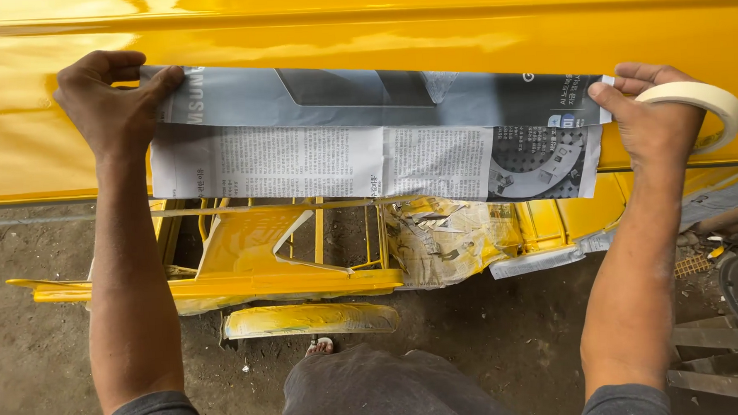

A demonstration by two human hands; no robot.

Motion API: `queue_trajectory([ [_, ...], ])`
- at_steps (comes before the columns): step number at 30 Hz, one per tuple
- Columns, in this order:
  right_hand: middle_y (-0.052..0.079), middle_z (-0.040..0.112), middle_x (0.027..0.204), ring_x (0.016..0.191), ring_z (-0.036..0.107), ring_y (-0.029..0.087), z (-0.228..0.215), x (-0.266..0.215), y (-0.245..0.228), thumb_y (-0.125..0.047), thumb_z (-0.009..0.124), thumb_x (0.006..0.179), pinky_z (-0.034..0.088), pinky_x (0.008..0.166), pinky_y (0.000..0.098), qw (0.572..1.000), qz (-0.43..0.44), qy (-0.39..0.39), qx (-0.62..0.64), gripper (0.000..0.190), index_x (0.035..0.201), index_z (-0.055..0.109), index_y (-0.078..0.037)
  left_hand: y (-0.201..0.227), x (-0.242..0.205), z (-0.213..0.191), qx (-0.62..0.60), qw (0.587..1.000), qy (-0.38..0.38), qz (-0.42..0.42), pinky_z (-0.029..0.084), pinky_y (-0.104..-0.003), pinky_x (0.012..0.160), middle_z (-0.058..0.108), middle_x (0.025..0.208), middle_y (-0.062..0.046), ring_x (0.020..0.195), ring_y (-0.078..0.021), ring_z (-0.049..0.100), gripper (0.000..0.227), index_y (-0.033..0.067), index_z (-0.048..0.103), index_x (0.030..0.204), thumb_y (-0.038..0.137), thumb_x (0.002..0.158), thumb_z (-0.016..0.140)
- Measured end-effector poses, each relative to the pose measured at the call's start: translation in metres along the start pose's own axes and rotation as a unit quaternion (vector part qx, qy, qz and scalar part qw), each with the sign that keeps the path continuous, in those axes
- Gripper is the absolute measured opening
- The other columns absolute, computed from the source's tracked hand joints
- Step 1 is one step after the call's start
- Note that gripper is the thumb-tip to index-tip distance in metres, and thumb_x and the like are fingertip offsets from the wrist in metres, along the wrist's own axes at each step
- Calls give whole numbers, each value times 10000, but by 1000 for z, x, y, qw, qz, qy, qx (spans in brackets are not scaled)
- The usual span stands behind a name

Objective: The person tears strips of newspaper and uses masking tape to secure them to the body of a yellow auto-rickshaw. They work along the side panels and lower frame, smoothing the paper and applying tape to hold it in place.

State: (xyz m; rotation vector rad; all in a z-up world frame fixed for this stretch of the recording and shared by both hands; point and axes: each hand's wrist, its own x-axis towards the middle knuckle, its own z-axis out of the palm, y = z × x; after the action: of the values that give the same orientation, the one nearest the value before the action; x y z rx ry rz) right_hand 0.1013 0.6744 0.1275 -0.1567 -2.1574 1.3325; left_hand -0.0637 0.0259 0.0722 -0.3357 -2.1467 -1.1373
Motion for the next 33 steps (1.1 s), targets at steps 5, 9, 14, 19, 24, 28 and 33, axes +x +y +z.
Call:
queue_trajectory([
  [5, 117, 760, 1105, 986, 738, 141, 8, -4, -3, -75, 904, 894, 605, 879, 266, 990, -37, 47, -125, 441, 1251, 672, 42, -6, -4, 7, -52, 998, 30, -3, 623, -260, 776, 770, 975, -92, 843, -130, 727, 432, -28, 787, 1118, 171, 832, 1042],
  [9, 124, 764, 1110, 983, 744, 144, 12, -8, -2, -73, 885, 920, 607, 869, 278, 985, -61, 58, -151, 428, 1269, 668, 45, 34, -9, 12, -10, 998, 41, -35, 619, -303, 780, 767, 941, -64, 816, -165, 730, 436, 1, 788, 1090, 212, 813, 1050],
  [14, 110, 763, 1125, 959, 734, 147, 20, -14, -10, -74, 860, 957, 601, 854, 289, 967, -95, 68, -226, 355, 1263, 712, 27, 132, -64, 106, 330, 924, -59, 182, 320, -454, 1269, 459, 1589, -38, 1488, -271, 427, 829, 176, 510, 1498, -24, 706, 652],
  [19, 102, 754, 1109, 966, 713, 161, 11, -10, -14, -66, 861, 949, 584, 885, 309, 971, -104, 45, -213, 299, 1199, 724, 24, 195, -81, 144, 126, 937, -257, 199, 37, -557, 1296, 168, 1725, -106, 1597, -309, 88, 730, 67, 249, 1649, 516, 1101, 425],
  [24, 169, 683, 1121, 1028, 668, 342, 55, -30, -59, 73, 818, 846, 531, 935, 458, 858, -294, 161, -390, 288, 1112, 713, 39, 194, -74, 140, 155, 923, -302, 180, -29, -551, 1264, 165, 1724, -103, 1588, -315, 68, 754, 63, 242, 1644, 563, 1084, 307],
  [28, 169, 565, 1394, 1273, 561, 337, 167, -70, -120, -362, 736, 1035, 438, 1069, 484, 907, -318, -21, -274, 514, 1378, 522, -45, 183, -72, 144, 100, 922, -324, 189, -25, -600, 1263, 178, 1741, -142, 1598, -375, 76, 712, 27, 267, 1668, 487, 1130, 345],
  [33, 315, 419, 1569, 1455, 410, 436, 199, -57, -106, -742, 526, 1096, 307, 1175, 588, 815, -352, -214, -407, 930, 1578, 383, 40, 182, -64, 122, 55, 926, -323, 187, -24, -641, 1258, 220, 1756, -182, 1604, -437, 101, 682, -19, 300, 1681, 416, 1162, 379],
])
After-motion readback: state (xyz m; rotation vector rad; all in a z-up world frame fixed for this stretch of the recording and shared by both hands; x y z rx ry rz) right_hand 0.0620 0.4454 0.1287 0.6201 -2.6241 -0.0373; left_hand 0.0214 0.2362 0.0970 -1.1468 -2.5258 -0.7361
